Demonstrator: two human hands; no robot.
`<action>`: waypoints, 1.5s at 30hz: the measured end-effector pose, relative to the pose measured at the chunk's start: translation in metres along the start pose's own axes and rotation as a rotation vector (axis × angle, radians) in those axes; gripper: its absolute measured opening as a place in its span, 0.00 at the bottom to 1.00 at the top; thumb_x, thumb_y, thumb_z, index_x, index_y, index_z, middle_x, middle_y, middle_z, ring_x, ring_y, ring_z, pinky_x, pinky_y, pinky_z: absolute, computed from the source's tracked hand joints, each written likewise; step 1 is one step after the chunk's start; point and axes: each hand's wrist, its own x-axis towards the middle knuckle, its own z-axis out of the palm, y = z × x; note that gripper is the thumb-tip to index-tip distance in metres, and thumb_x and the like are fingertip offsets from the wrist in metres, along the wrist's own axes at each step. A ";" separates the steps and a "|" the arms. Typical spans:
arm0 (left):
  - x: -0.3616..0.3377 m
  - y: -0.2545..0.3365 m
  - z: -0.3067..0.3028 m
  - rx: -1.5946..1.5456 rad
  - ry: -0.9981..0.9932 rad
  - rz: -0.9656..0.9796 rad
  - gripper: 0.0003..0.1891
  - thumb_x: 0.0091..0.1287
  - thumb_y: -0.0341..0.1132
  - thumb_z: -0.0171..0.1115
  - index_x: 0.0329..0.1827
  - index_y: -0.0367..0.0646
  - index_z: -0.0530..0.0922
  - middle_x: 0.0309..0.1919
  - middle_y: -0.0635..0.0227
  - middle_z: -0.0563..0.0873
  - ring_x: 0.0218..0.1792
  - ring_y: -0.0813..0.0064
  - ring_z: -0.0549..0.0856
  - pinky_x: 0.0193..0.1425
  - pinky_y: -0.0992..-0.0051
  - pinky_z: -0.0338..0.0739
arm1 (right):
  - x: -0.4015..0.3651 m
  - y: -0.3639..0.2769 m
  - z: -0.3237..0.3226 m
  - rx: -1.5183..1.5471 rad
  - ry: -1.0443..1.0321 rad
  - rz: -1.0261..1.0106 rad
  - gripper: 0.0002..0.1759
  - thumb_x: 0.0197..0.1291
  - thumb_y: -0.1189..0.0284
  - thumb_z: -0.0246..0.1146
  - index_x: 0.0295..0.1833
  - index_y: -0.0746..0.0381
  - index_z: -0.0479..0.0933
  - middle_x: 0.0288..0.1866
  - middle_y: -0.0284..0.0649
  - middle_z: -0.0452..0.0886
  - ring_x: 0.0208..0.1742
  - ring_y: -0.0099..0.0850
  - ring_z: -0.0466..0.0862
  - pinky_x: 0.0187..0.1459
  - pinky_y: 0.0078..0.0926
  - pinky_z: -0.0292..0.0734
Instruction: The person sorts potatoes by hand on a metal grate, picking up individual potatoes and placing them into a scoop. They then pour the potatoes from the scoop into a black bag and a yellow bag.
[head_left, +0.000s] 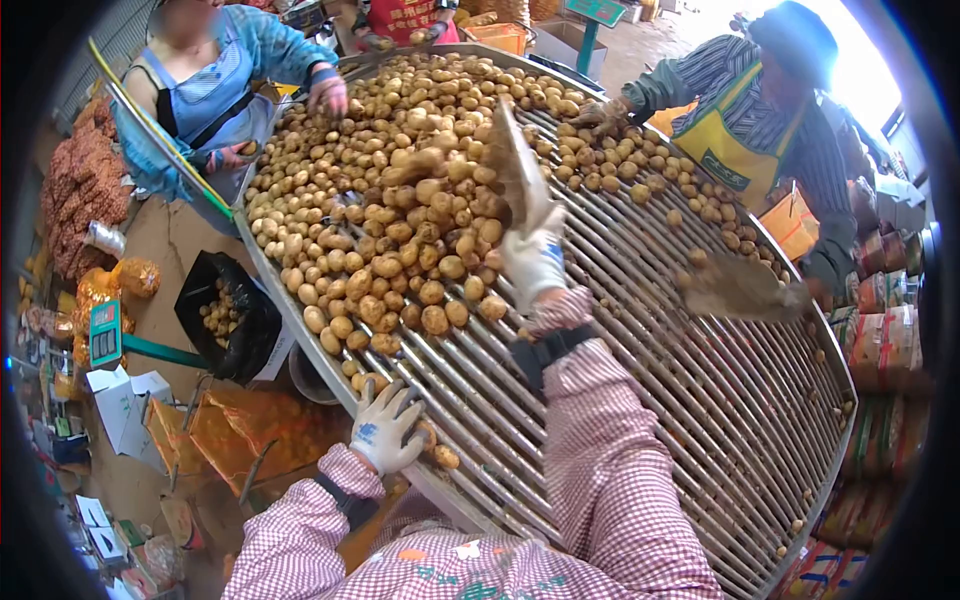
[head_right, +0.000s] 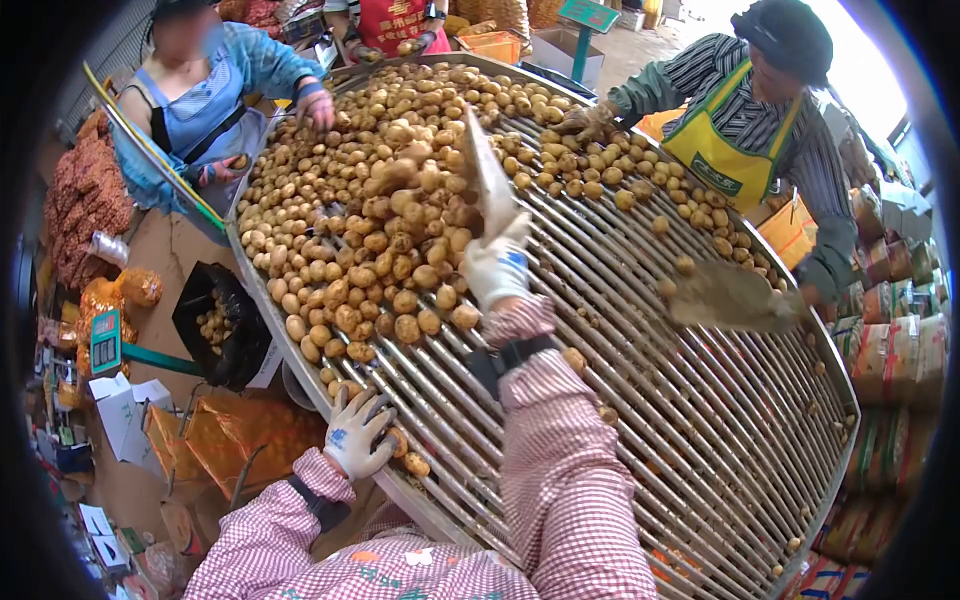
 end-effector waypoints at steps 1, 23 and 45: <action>-0.001 -0.001 0.000 -0.005 0.007 0.008 0.23 0.60 0.45 0.64 0.57 0.45 0.83 0.63 0.56 0.80 0.69 0.47 0.74 0.74 0.32 0.55 | -0.016 -0.009 -0.023 -0.083 -0.021 -0.017 0.49 0.67 0.69 0.56 0.81 0.76 0.33 0.79 0.73 0.54 0.78 0.55 0.65 0.75 0.37 0.66; -0.007 -0.016 0.031 0.088 -0.015 0.116 0.21 0.70 0.44 0.57 0.58 0.41 0.82 0.64 0.55 0.81 0.73 0.54 0.71 0.81 0.43 0.46 | -0.268 0.153 -0.038 -0.166 0.209 0.022 0.43 0.69 0.68 0.58 0.78 0.76 0.43 0.68 0.68 0.65 0.57 0.56 0.80 0.60 0.43 0.80; -0.004 -0.047 0.052 -0.439 0.305 -0.030 0.40 0.78 0.58 0.50 0.81 0.36 0.57 0.80 0.49 0.59 0.79 0.51 0.60 0.82 0.54 0.58 | -0.445 0.161 -0.199 -0.020 0.103 -0.050 0.32 0.70 0.50 0.58 0.64 0.66 0.74 0.57 0.58 0.83 0.60 0.49 0.83 0.61 0.41 0.77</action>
